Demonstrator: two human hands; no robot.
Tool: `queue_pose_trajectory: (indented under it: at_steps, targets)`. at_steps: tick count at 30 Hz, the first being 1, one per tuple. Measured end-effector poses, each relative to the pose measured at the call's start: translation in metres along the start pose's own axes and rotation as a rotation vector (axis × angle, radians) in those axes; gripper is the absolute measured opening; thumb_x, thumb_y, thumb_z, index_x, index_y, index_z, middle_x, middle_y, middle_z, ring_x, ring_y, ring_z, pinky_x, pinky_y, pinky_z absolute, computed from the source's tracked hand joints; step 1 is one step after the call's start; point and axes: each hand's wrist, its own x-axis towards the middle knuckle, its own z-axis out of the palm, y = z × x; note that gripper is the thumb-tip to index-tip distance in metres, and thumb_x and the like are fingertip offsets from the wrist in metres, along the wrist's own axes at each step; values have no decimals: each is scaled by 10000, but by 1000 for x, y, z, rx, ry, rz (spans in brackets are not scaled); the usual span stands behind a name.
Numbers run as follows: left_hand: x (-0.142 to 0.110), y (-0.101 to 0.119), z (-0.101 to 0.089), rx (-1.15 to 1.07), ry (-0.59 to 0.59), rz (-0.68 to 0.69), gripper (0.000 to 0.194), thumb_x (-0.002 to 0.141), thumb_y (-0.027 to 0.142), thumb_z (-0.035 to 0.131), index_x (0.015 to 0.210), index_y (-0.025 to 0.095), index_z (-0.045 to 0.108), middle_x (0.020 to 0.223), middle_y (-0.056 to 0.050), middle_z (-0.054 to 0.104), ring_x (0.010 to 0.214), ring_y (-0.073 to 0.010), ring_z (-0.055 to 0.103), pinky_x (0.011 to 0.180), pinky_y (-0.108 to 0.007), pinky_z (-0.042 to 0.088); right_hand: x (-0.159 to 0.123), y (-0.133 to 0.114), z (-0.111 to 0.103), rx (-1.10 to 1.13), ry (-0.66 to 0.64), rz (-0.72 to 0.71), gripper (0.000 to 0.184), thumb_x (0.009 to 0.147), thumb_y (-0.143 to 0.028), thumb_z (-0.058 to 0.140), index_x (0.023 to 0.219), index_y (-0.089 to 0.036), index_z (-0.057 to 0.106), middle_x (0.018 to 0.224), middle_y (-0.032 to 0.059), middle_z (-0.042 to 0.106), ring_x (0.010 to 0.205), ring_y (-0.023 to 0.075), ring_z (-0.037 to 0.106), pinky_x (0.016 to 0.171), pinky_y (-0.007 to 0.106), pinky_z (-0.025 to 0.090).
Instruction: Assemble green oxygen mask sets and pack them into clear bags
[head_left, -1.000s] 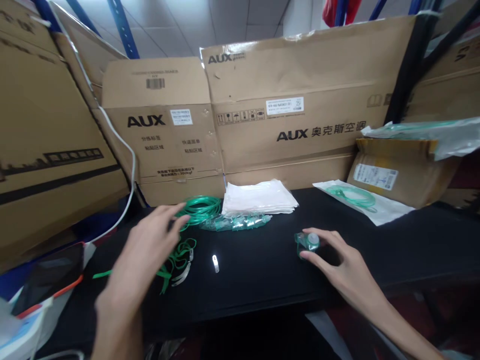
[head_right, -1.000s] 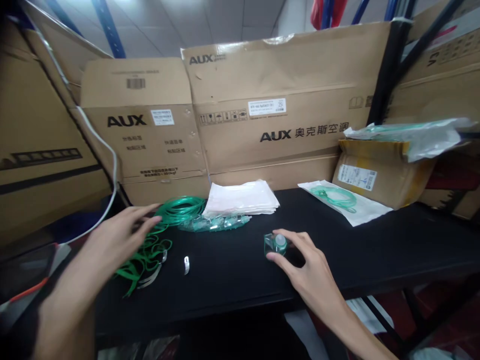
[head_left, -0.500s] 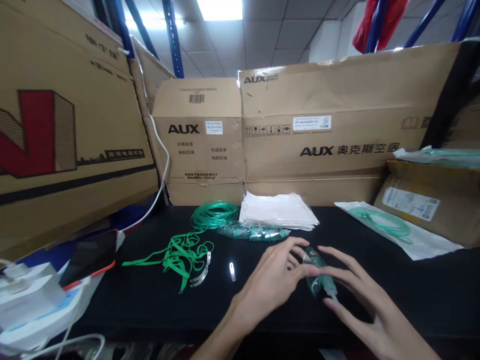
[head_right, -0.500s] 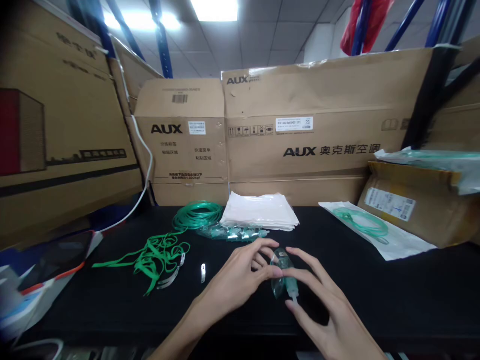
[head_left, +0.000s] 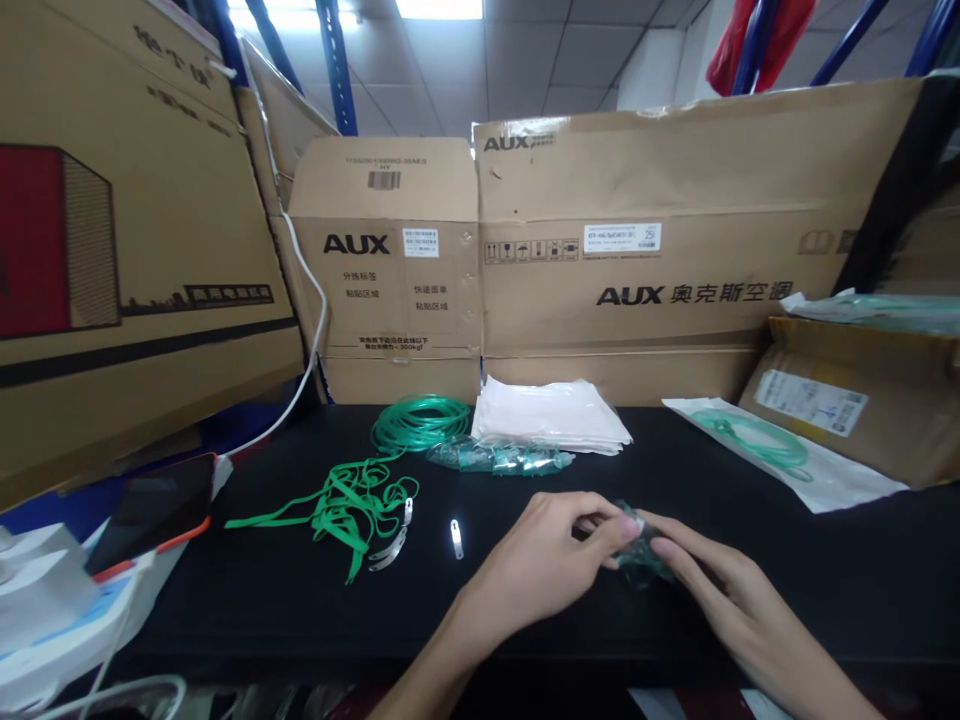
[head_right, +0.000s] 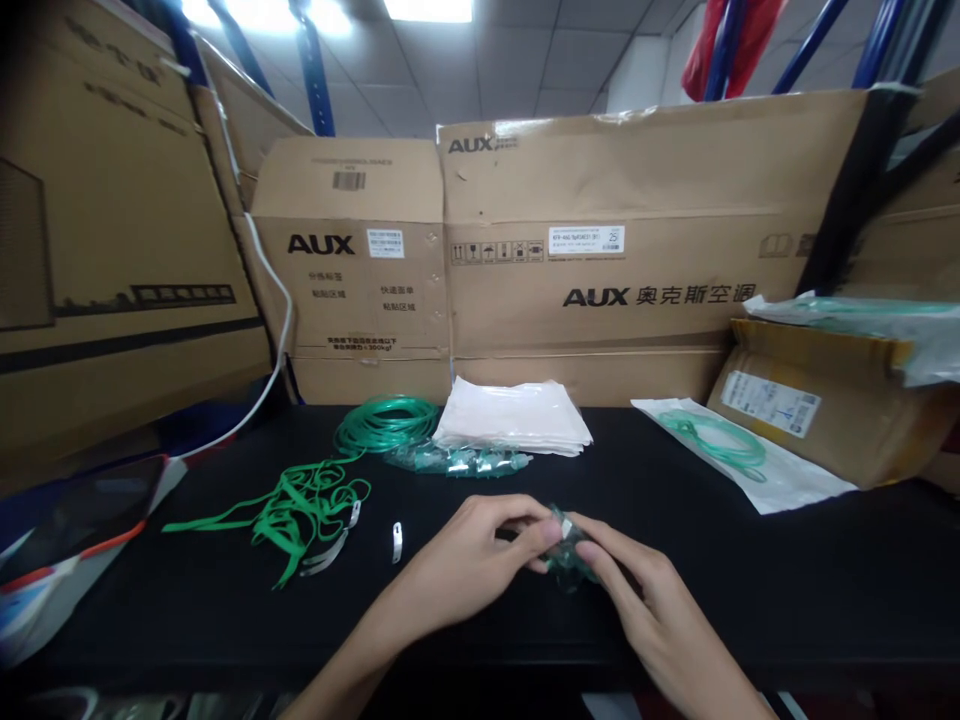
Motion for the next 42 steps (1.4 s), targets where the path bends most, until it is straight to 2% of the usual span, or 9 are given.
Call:
queue_pose_trajectory:
  at_steps: [4, 9, 12, 15, 22, 28, 33, 39, 42]
  targets:
    - [1, -9, -7, -54, -77, -111, 455, 991, 550, 534, 1122, 168, 743, 1098, -92, 758, 997, -227, 732, 875, -330, 573, 2, 0, 6, -147, 39, -171, 349, 1022, -350, 526, 1317, -285, 701, 1293, 64, 725, 1188, 268, 697, 1019, 344, 578]
    - [1, -13, -22, 44, -53, -128, 492, 999, 566, 494, 992, 148, 753, 947, -68, 739, 910, -231, 683, 818, -325, 525, 10, -9, 17, -234, 31, -407, 367, 1027, -231, 502, 1342, -304, 675, 1302, 84, 679, 1097, 214, 722, 932, 299, 607]
    - [0, -9, -26, 105, -47, -101, 429, 1010, 514, 496, 946, 171, 747, 880, -28, 704, 847, -211, 618, 776, -302, 465, 11, -8, 17, -224, 48, -302, 344, 1015, -314, 561, 1344, -340, 659, 1355, 53, 656, 1220, 229, 665, 1026, 332, 560]
    - [-1, -2, -26, 153, -79, -73, 349, 1012, 470, 511, 1065, 220, 750, 889, 0, 690, 811, -192, 579, 735, -279, 426, 9, -5, 14, -153, -2, -121, 426, 1013, -406, 569, 1438, -386, 556, 1442, 14, 615, 1331, 233, 588, 1118, 371, 489]
    - [-4, 7, -26, 281, -159, -51, 338, 1055, 368, 424, 1206, 238, 697, 932, -20, 711, 841, -195, 640, 776, -288, 461, 7, -11, 8, -5, -51, 100, 488, 968, -529, 602, 1428, -369, 567, 1480, -16, 596, 1405, 241, 514, 1182, 394, 415]
    - [-1, 7, -6, 339, -54, 4, 273, 1060, 291, 402, 1075, 209, 662, 883, -3, 676, 678, -141, 598, 758, -272, 482, 6, -9, 10, -8, 0, 134, 450, 941, -484, 630, 1346, -288, 637, 1347, 40, 698, 1263, 275, 640, 1082, 395, 515]
    - [4, -5, 13, 146, 142, 3, 154, 969, 222, 578, 1120, 244, 553, 1091, 2, 676, 577, -82, 606, 630, -225, 518, 7, -8, 10, -34, 68, 122, 379, 955, -463, 602, 1256, -253, 699, 1286, 47, 734, 1212, 276, 673, 990, 328, 557]
    - [6, 1, 7, 181, 207, 18, 84, 1001, 250, 557, 1077, 236, 591, 915, -2, 716, 827, -173, 741, 806, -302, 583, 10, -10, 10, -8, 151, 189, 420, 941, -540, 603, 1215, -244, 717, 1277, 65, 735, 1194, 293, 676, 997, 367, 541]
    - [-7, 5, 14, 357, 216, 168, 120, 1005, 260, 552, 1106, 230, 609, 1184, -71, 677, 1077, -238, 685, 993, -414, 525, 12, -10, 10, -1, 194, 184, 452, 926, -560, 607, 1224, -238, 716, 1279, 75, 733, 1224, 322, 654, 1044, 425, 507]
